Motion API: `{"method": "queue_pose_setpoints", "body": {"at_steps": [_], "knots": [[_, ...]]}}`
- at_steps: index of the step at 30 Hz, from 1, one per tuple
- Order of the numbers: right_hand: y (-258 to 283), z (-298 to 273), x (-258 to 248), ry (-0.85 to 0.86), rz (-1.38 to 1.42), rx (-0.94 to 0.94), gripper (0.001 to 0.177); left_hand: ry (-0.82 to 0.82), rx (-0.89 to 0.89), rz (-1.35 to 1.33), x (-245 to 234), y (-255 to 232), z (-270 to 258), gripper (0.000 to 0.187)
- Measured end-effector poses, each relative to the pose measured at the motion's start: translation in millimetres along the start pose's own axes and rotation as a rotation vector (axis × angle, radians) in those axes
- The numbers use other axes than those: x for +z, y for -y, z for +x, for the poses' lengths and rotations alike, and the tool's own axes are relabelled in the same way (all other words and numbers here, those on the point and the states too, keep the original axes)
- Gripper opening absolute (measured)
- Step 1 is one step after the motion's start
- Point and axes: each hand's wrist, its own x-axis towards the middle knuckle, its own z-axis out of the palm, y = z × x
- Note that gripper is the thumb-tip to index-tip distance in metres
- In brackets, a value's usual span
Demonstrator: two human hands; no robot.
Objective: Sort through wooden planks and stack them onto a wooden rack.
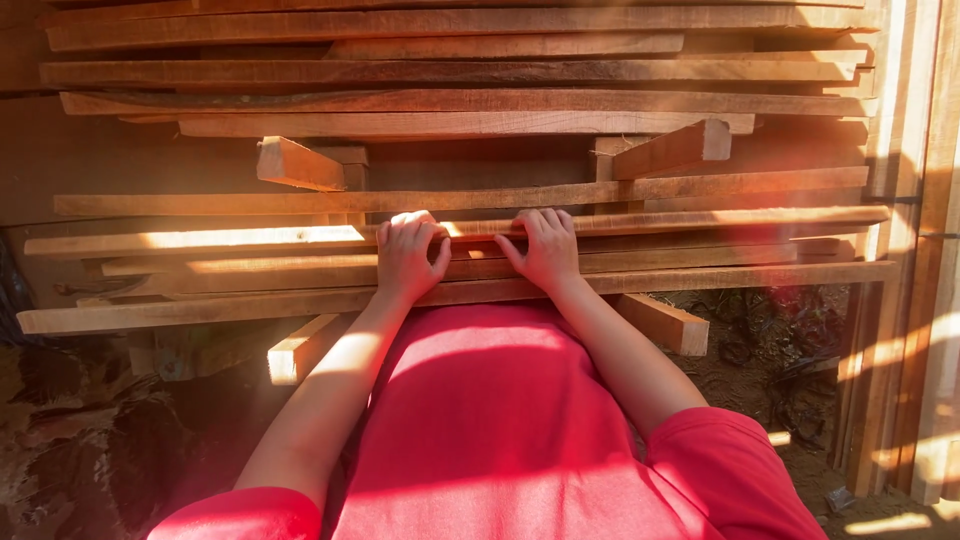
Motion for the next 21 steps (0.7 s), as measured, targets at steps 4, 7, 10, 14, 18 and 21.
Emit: {"method": "queue_pose_setpoints", "body": {"at_steps": [4, 7, 10, 14, 18, 21], "knots": [[17.1, -0.9, -24.1, 0.042, 0.019, 0.001, 0.039, 0.003, -0.032, -0.077, 21.2, 14.0, -29.4, 0.030], [21.4, -10.4, -25.6, 0.033, 0.030, -0.002, 0.029, 0.019, -0.029, -0.092, 6.7, 10.5, -37.5, 0.038], [23.2, -18.0, -22.8, 0.013, 0.017, -0.018, 0.026, 0.012, -0.011, -0.022, 1.1, 12.1, -41.1, 0.041], [24.3, -16.3, -27.2, 0.066, 0.004, -0.026, 0.038, 0.023, 0.028, 0.022, 9.2, 19.2, -47.9, 0.048], [15.5, -27.5, -19.1, 0.061, 0.059, -0.104, 0.039, 0.065, 0.106, -0.047, 17.0, 37.8, -60.2, 0.043], [20.5, -40.4, -26.1, 0.038, 0.029, -0.088, 0.022, 0.087, 0.076, -0.087, -0.4, 29.0, -70.8, 0.027]]}}
